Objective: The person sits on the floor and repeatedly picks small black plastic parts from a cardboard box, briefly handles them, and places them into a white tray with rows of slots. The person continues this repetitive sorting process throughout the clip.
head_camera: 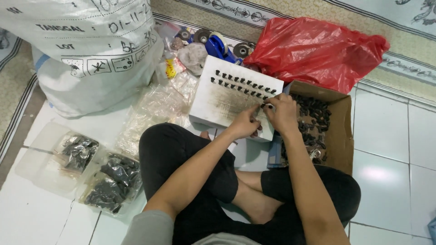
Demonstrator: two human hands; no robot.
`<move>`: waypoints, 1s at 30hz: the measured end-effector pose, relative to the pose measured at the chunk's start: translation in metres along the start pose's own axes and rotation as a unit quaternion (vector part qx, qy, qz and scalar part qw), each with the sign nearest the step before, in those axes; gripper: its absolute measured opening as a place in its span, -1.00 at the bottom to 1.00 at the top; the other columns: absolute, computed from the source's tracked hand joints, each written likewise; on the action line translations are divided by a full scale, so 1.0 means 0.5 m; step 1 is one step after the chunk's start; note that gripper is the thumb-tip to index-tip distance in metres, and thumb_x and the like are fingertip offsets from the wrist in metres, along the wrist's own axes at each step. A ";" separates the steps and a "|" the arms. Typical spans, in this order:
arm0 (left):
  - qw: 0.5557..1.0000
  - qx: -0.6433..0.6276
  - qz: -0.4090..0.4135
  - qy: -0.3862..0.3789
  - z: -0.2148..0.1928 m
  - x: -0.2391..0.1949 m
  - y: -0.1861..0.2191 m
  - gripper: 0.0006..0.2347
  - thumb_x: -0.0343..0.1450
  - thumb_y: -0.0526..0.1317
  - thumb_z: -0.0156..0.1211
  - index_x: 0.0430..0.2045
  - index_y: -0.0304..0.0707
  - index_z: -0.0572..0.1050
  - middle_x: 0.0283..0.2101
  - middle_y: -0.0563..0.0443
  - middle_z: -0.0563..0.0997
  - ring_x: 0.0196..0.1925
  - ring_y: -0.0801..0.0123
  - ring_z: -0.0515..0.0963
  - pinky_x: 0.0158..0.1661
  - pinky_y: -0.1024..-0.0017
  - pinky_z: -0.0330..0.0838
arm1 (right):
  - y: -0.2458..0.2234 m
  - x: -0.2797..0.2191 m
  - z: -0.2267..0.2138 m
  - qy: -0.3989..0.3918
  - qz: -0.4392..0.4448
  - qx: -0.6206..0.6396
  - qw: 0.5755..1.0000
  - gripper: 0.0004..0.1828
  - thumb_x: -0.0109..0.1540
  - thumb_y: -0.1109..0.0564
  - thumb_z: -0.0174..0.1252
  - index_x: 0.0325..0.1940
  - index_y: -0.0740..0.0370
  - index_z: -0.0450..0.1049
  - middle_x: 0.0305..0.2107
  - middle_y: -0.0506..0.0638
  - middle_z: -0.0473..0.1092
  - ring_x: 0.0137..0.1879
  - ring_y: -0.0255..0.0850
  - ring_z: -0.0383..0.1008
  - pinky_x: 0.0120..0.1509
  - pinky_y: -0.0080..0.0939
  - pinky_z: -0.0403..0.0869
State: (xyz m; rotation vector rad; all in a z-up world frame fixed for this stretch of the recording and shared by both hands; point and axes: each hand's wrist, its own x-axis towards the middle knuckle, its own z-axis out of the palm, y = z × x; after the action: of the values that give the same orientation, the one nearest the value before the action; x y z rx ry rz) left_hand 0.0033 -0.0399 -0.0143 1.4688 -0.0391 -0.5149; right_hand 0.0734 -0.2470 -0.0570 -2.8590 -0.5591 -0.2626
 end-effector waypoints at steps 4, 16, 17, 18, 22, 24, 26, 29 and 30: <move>0.999 0.032 0.015 0.017 -0.002 0.005 0.001 -0.41 0.42 -0.38 0.07 0.40 -0.54 0.08 -0.37 -0.31 0.65 -0.45 0.22 0.68 -0.50 0.37 0.67 | 0.008 -0.011 -0.047 0.013 0.004 0.055 0.998 -0.73 0.12 0.03 0.39 -0.09 -0.09 0.63 -0.29 -0.05 0.42 -0.02 0.03 0.44 0.05 -0.02 0.36; 0.859 0.397 0.312 0.082 0.325 0.202 0.015 -0.88 0.36 -0.48 0.08 -0.38 -0.57 0.58 -0.40 -0.34 0.57 -0.29 0.02 0.66 -0.31 0.21 0.63 | 0.388 -0.140 0.015 -0.030 0.296 0.084 0.951 -0.67 0.27 0.15 0.30 0.13 0.16 0.62 -0.10 0.25 0.51 0.09 0.24 0.53 0.14 0.18 0.53; 0.872 0.413 0.234 0.117 0.348 0.221 0.030 -0.90 0.37 -0.48 0.06 -0.42 -0.56 0.56 -0.43 -0.32 0.55 -0.32 0.00 0.63 -0.33 0.14 0.60 | 0.418 -0.151 0.041 -0.032 0.318 0.091 0.943 -0.67 0.29 0.22 0.21 0.16 0.20 0.60 -0.04 0.30 0.50 0.13 0.28 0.50 0.20 0.20 0.50; 0.880 0.425 0.153 0.150 0.372 0.240 0.045 -0.90 0.37 -0.47 0.04 -0.46 -0.56 0.54 -0.45 -0.31 0.53 -0.35 -0.02 0.61 -0.35 0.08 0.57 | 0.449 -0.161 0.067 -0.033 0.340 0.097 0.935 -0.65 0.32 0.30 0.13 0.19 0.24 0.58 0.01 0.35 0.50 0.18 0.31 0.48 0.26 0.23 0.48; 0.720 0.518 0.354 0.298 0.448 0.491 -0.216 -0.82 0.29 -0.52 0.11 -0.76 -0.35 0.45 -0.67 -0.16 0.33 -0.58 0.16 0.40 -0.43 0.35 0.38 | 0.411 -0.150 0.080 -0.025 0.362 0.175 0.915 -0.64 0.32 0.25 0.11 0.18 0.11 0.60 0.05 0.29 0.49 0.22 0.29 0.45 0.27 0.22 0.48; 0.835 0.478 0.216 0.163 0.435 0.524 -0.241 -0.83 0.35 -0.45 0.03 -0.70 -0.36 0.43 -0.60 -0.24 0.38 -0.51 0.04 0.45 -0.48 0.24 0.39 | 0.363 -0.134 0.057 -0.066 0.360 0.164 0.916 -0.59 0.29 0.36 -0.01 0.17 0.29 0.57 0.01 0.34 0.51 0.18 0.29 0.49 0.23 0.19 0.53; 0.791 0.518 0.256 0.199 0.444 0.557 -0.276 -0.80 0.34 -0.49 0.05 -0.74 -0.35 0.43 -0.66 -0.20 0.36 -0.56 0.10 0.42 -0.50 0.27 0.36 | 0.374 -0.124 0.074 -0.069 0.369 0.164 0.912 -0.59 0.26 0.40 0.00 0.14 0.33 0.59 -0.07 0.37 0.52 0.12 0.29 0.52 0.17 0.20 0.55; 0.738 0.556 0.299 0.238 0.453 0.567 -0.302 -0.74 0.37 -0.50 0.02 -0.80 -0.31 0.43 -0.71 -0.11 0.37 -0.58 0.22 0.41 -0.45 0.36 0.35 | 0.425 -0.126 0.138 -0.078 0.388 0.153 0.906 -0.63 0.23 0.46 0.01 0.05 0.44 0.59 -0.19 0.42 0.53 0.01 0.30 0.56 0.05 0.19 0.58; 0.728 0.556 0.311 0.252 0.456 0.565 -0.302 -0.69 0.42 -0.47 -0.04 -0.81 -0.29 0.43 -0.71 -0.06 0.40 -0.56 0.29 0.44 -0.38 0.41 0.36 | 0.448 -0.128 0.164 -0.076 0.390 0.141 0.907 -0.68 0.22 0.48 0.02 -0.01 0.50 0.58 -0.24 0.43 0.53 -0.03 0.30 0.57 -0.01 0.18 0.59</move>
State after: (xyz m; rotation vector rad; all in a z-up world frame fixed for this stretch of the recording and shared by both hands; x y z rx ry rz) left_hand 0.1331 -0.3554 -0.2101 2.5670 -0.4657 0.6314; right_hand 0.1130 -0.4520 -0.1891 -2.5702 0.5050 0.1682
